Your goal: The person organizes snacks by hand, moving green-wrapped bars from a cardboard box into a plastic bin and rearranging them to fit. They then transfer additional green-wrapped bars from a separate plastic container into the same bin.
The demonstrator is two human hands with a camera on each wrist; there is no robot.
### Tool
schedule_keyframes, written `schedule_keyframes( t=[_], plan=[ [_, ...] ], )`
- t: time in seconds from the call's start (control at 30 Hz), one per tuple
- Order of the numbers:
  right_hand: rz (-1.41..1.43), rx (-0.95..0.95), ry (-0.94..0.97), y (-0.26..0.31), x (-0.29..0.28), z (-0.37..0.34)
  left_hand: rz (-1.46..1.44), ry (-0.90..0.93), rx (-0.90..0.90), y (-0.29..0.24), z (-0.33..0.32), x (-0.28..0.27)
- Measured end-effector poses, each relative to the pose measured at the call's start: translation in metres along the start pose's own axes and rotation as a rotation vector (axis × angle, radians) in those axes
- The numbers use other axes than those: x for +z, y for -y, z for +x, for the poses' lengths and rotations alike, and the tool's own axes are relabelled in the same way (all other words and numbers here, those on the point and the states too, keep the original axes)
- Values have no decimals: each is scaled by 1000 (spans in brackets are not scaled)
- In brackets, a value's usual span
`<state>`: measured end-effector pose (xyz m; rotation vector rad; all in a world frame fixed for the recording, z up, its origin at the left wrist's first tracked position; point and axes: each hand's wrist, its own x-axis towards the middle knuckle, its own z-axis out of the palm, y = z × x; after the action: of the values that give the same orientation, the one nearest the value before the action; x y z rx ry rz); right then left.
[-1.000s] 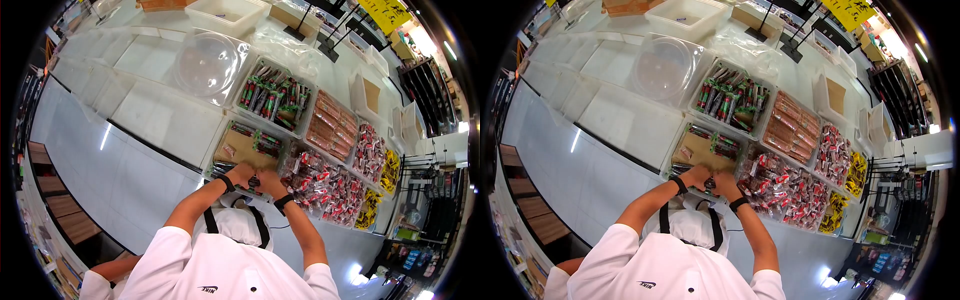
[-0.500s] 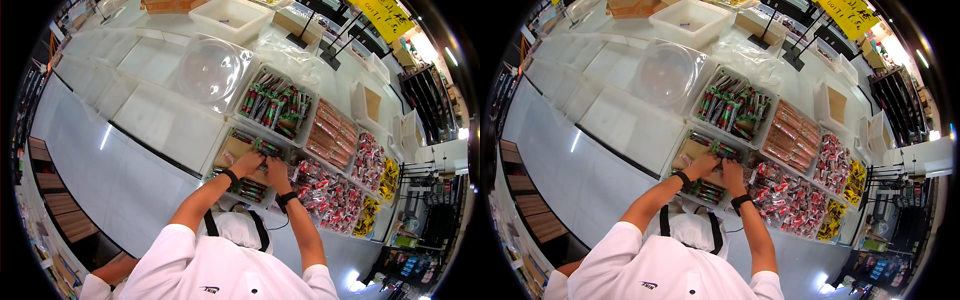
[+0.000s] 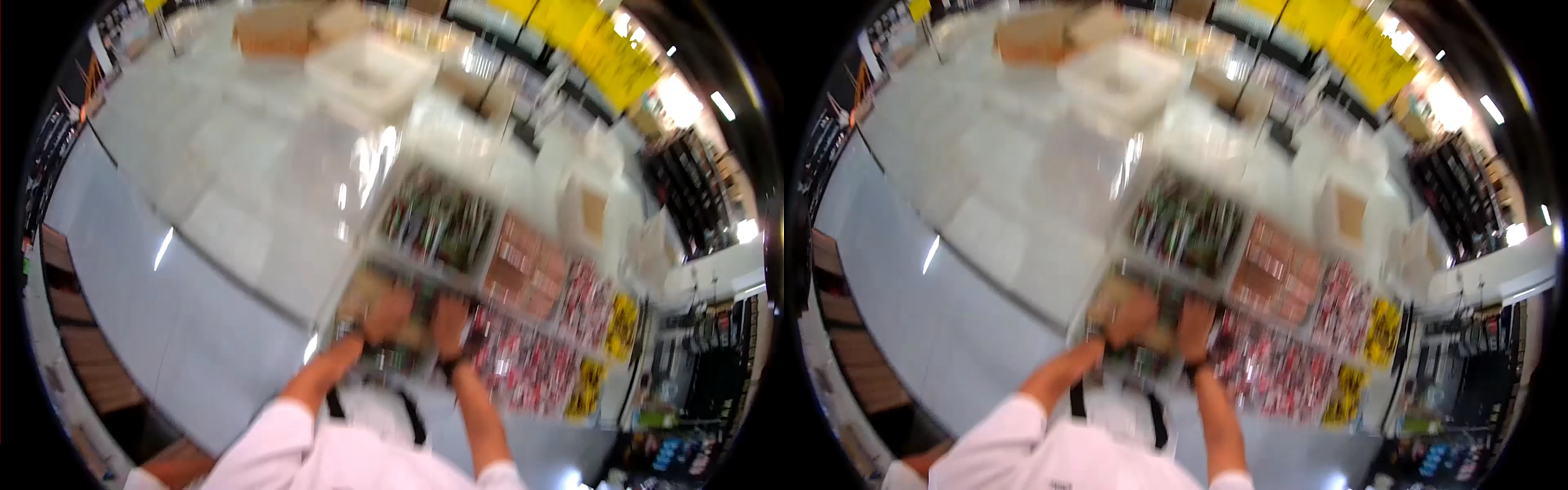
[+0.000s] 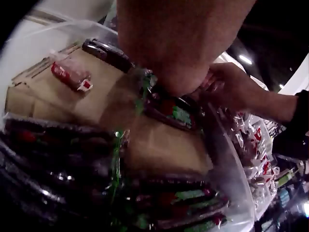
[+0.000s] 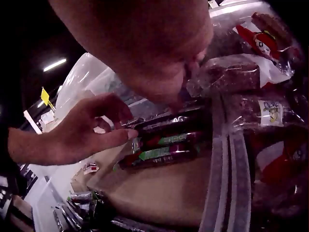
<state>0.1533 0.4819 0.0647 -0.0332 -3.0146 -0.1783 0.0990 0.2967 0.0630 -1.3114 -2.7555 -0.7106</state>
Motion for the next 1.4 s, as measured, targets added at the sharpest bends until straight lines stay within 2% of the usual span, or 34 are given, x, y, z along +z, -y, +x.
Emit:
schedule_keyframes(
  t=[0.03,0.07,0.1,0.13,0.17,0.2,0.23,0.3,0.37,0.43,0.5,0.53,0.6,0.63,0.7,0.73,0.8,0.83,0.9,0.97,1.03,1.1,1.17,1.2,1.23,1.3,1.33,1.37,1.4],
  plan=[
    [66,-42,-55,-2,-6,4,6,9,23,-4,-5,-6],
    [204,12,210,-7,8,4,9,27,33,-6,-9,-7],
    [207,9,209,-7,7,11,15,52,52,-11,-16,-3],
    [212,-8,97,-6,10,6,-3,74,43,-11,-22,10],
    [218,-25,-6,-3,10,-1,116,44,88,0,-22,35],
    [228,-18,25,4,6,-4,237,13,140,7,-25,48],
    [265,-41,-4,8,-3,-5,221,36,140,5,-27,48],
    [297,-67,-34,10,-11,-7,251,215,39,4,-17,44],
    [365,-217,28,15,-12,-11,209,244,50,8,-13,50],
    [328,-250,22,16,-6,-16,167,276,60,7,-14,49],
    [288,-281,3,15,-5,-10,123,140,162,10,-9,40],
    [293,-247,10,13,-8,-8,119,147,162,9,-6,31],
    [297,-207,22,10,-15,0,38,-15,201,9,6,12],
    [300,-161,-36,7,-17,6,32,-13,201,9,13,7],
    [300,-120,-87,-1,-16,19,-16,-241,-27,4,23,1],
    [257,-86,-107,-4,-10,28,-18,-243,-31,3,24,6],
    [212,-53,-119,-6,-3,32,-167,-76,-506,-7,20,13],
    [223,-59,-62,-6,-1,34,-171,-81,-517,-12,19,14],
    [238,-61,-5,-3,7,39,-459,18,-714,-16,16,13],
    [185,-47,-141,-4,19,35,-464,-50,-661,-11,17,27],
    [196,-17,-102,-6,14,31,-478,-115,-606,-12,17,43],
    [211,10,-75,-7,11,38,-315,-252,-505,-11,21,50],
    [245,-8,-28,-4,11,29,-344,-182,-540,-9,18,51],
    [195,-42,-133,-5,6,26,-370,-126,-571,-9,17,51],
    [197,-43,-122,-1,-5,19,-375,-118,-578,-8,14,49],
    [440,-3,-182,10,-24,8,-419,-149,-551,-3,3,38],
    [519,-108,-61,11,-21,-7,-507,-118,-565,2,-8,34],
    [484,-200,106,17,-17,-27,-509,-112,-567,5,-20,31],
    [447,-293,273,26,-14,-46,-461,-136,-441,9,-33,30]
  ],
)
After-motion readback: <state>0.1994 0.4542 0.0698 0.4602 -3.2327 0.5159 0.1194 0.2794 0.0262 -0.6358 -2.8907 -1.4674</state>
